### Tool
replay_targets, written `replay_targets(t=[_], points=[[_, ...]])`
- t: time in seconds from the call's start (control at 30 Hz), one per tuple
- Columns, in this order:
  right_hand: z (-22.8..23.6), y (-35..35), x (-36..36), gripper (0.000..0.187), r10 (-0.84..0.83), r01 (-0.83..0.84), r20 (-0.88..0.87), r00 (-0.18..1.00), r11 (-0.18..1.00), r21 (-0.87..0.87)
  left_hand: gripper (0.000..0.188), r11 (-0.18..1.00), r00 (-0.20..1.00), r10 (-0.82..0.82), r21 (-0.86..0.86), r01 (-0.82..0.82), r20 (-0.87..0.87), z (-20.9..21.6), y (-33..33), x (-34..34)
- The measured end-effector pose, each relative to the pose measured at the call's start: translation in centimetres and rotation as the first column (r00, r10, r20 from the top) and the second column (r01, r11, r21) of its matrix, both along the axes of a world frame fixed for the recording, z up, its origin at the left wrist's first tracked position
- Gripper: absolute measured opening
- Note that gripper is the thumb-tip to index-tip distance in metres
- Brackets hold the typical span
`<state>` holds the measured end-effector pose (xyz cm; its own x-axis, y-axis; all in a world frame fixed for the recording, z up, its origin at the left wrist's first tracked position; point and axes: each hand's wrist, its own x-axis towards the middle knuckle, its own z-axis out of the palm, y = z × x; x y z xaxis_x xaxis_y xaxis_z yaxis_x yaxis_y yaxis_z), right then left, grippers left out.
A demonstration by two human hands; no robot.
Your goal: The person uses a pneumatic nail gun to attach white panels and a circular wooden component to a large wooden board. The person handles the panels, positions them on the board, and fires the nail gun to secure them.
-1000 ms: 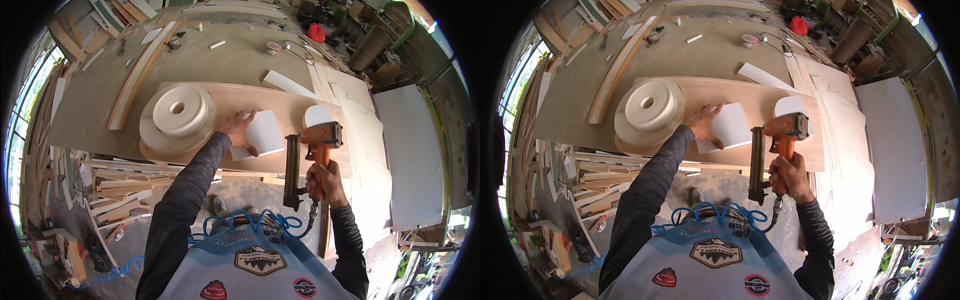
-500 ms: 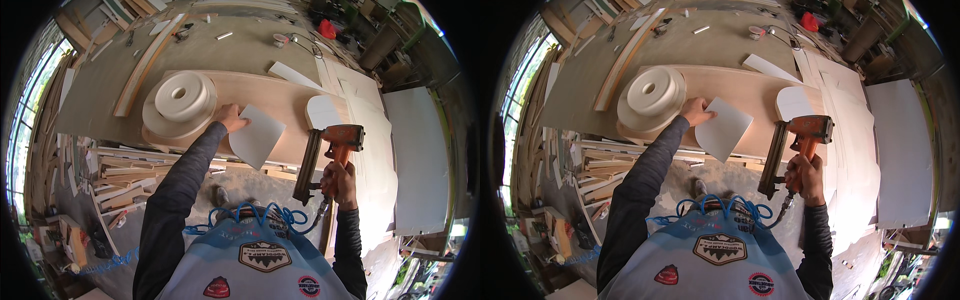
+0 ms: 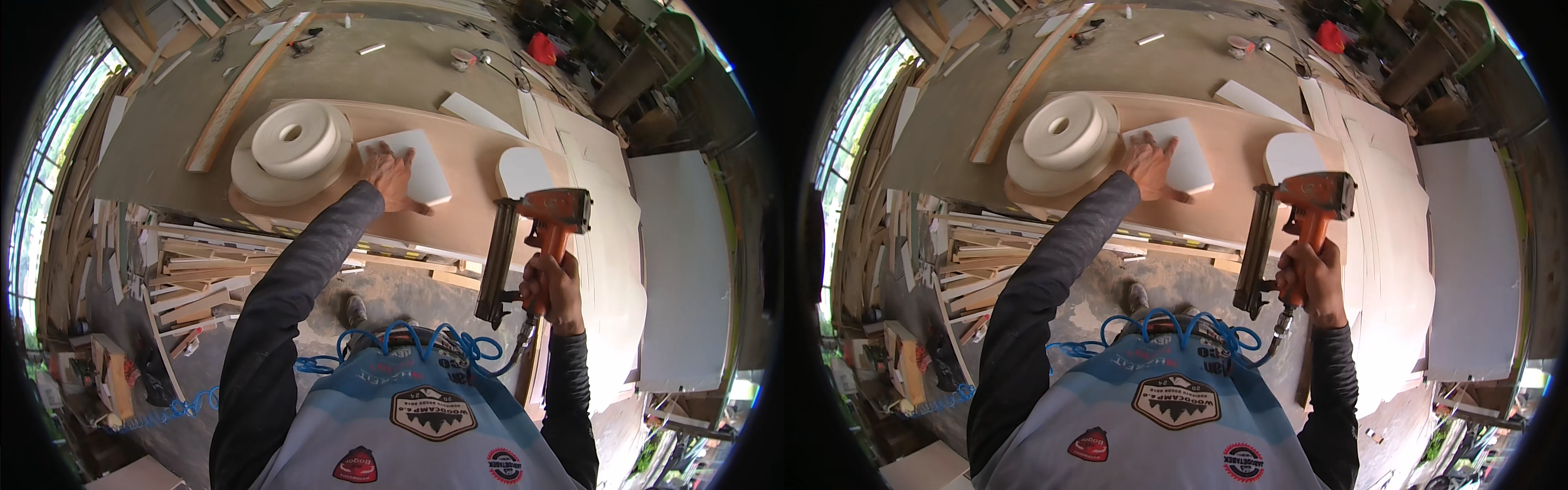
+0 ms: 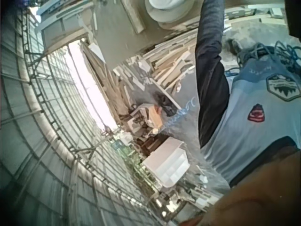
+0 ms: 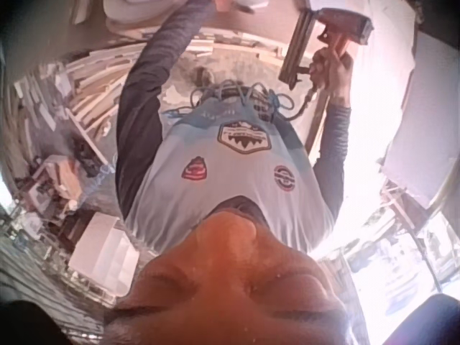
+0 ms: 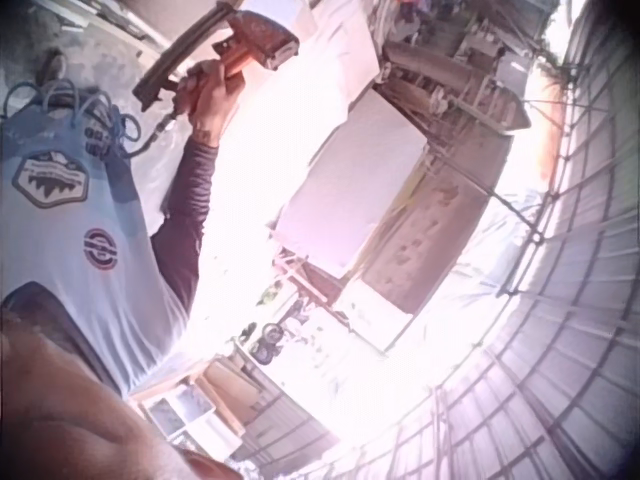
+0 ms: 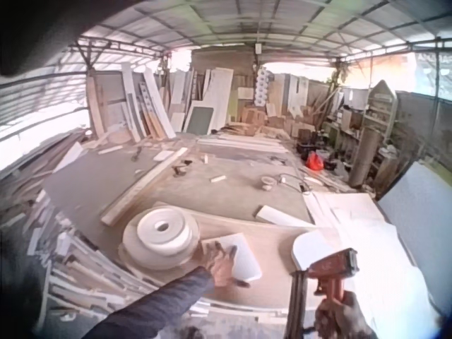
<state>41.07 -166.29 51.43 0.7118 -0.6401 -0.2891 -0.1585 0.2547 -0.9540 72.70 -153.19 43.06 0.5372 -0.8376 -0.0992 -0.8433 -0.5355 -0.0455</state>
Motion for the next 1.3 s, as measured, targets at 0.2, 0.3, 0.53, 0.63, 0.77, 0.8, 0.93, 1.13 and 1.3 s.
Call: replay_targets(t=[0.2,0.3,0.53,0.63,0.77,0.8,0.93,1.13,1.3], points=[[2.4,-0.5,1.0,0.021,0.050,-0.051,-0.030,0.998,0.998,-0.024,0.117,0.955,0.910,-0.133,-0.295,0.012,-0.394,1.8,-1.0,5.8],[3.0,-0.8,2.0,0.022,0.111,-0.111,-0.024,0.994,0.994,0.006,0.124,0.960,0.913,-0.275,-0.131,0.246,-0.302,-0.6,1.5,8.5],[3.0,-0.6,4.6,0.021,0.290,-0.287,-0.066,0.955,0.956,0.055,0.118,0.972,0.921,-0.002,-0.216,-0.090,-0.390,-1.1,2.3,6.7],[2.2,-0.5,5.7,0.016,0.336,-0.331,-0.052,0.940,0.940,0.080,0.101,0.952,0.950,0.072,-0.262,-0.156,-0.304,-2.5,2.2,5.2],[0.9,-0.9,6.8,0.016,0.432,-0.429,-0.082,0.898,0.902,0.049,0.101,0.913,0.937,0.090,-0.348,-0.213,-0.337,-2.8,2.1,3.6],[1.0,-0.8,7.1,0.016,0.448,-0.446,-0.087,0.890,0.894,0.045,0.101,0.909,0.936,0.089,-0.355,-0.216,-0.342,-2.9,2.3,3.6],[1.2,-0.4,7.7,0.016,0.470,-0.473,-0.150,0.870,0.881,0.017,0.097,0.901,0.906,0.101,-0.347,-0.258,-0.412,-2.6,2.5,2.6],[1.1,-0.4,7.9,0.019,0.508,-0.524,-0.230,0.830,0.852,-0.011,0.095,0.904,0.894,0.124,-0.322,-0.281,-0.431,-1.8,3.3,2.4],[1.0,-0.5,7.8,0.023,0.486,-0.515,-0.252,0.837,0.855,-0.063,0.091,0.893,0.882,0.094,-0.353,-0.280,-0.462,-1.9,3.4,2.4]])
